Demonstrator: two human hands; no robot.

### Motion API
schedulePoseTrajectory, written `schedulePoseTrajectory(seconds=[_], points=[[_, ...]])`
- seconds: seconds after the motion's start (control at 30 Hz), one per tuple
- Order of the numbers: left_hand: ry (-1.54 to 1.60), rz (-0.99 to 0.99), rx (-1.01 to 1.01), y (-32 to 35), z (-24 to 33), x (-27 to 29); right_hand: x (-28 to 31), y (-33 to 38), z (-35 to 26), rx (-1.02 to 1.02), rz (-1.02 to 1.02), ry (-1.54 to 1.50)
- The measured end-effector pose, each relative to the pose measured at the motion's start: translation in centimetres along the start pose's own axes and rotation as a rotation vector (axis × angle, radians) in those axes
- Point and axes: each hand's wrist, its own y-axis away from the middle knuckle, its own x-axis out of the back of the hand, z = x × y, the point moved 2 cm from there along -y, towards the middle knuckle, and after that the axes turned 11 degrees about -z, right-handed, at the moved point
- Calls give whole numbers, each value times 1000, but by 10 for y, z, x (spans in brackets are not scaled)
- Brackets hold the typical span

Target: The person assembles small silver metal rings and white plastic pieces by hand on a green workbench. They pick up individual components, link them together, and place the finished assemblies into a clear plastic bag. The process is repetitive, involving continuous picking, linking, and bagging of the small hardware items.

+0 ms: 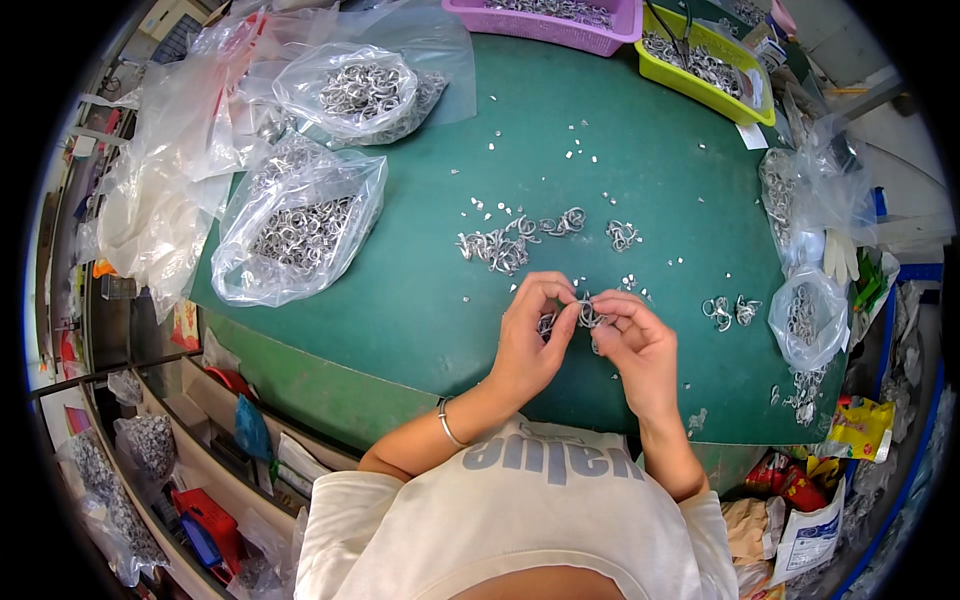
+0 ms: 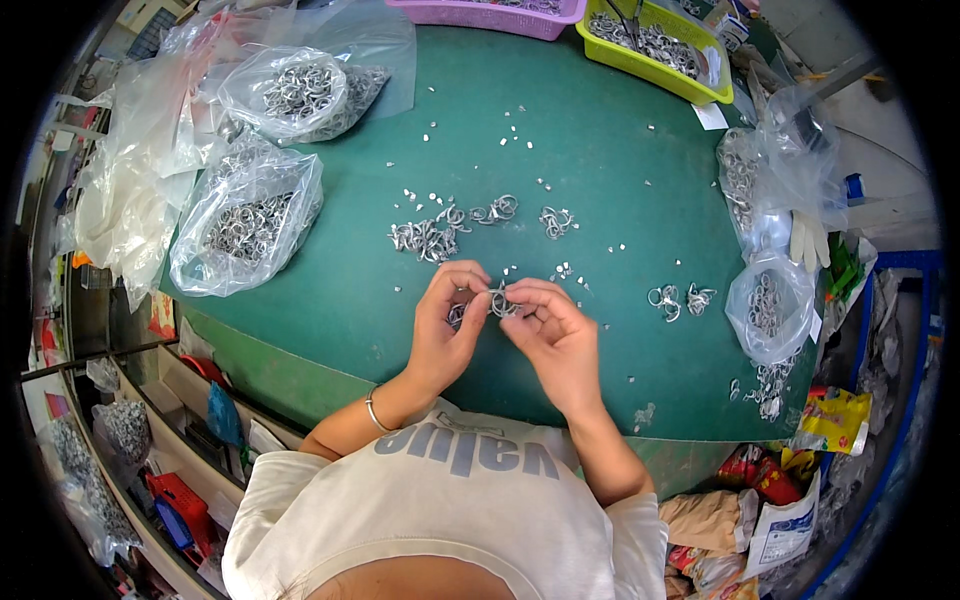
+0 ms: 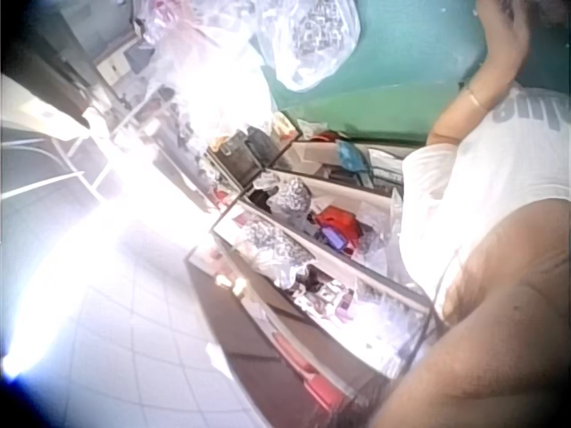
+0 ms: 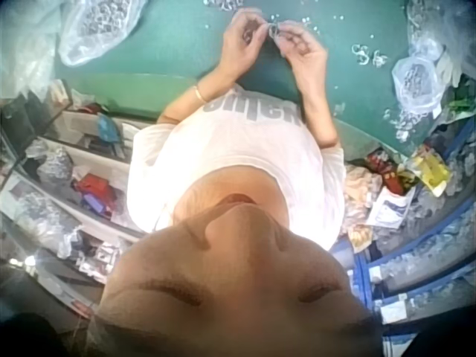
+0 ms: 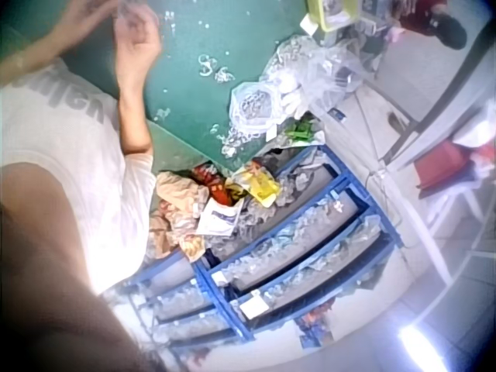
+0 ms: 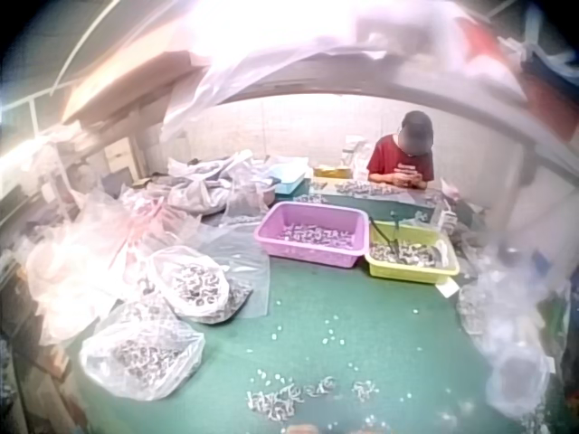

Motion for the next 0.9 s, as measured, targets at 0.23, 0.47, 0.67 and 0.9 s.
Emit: schedulePoseTrajectory(seconds=[0.23,0.47,0.67,0.9], points=[[44,-32,-26,-1,5,1,-1,4,2,98,70,563],[126,-4,109,3,7,3,-2,2,-3,297,77,674],[224,55,166,4,5,-2,1,6,9,39,69,47],[366,14,180,5,3,0,4,4,6,43,2,-16]])
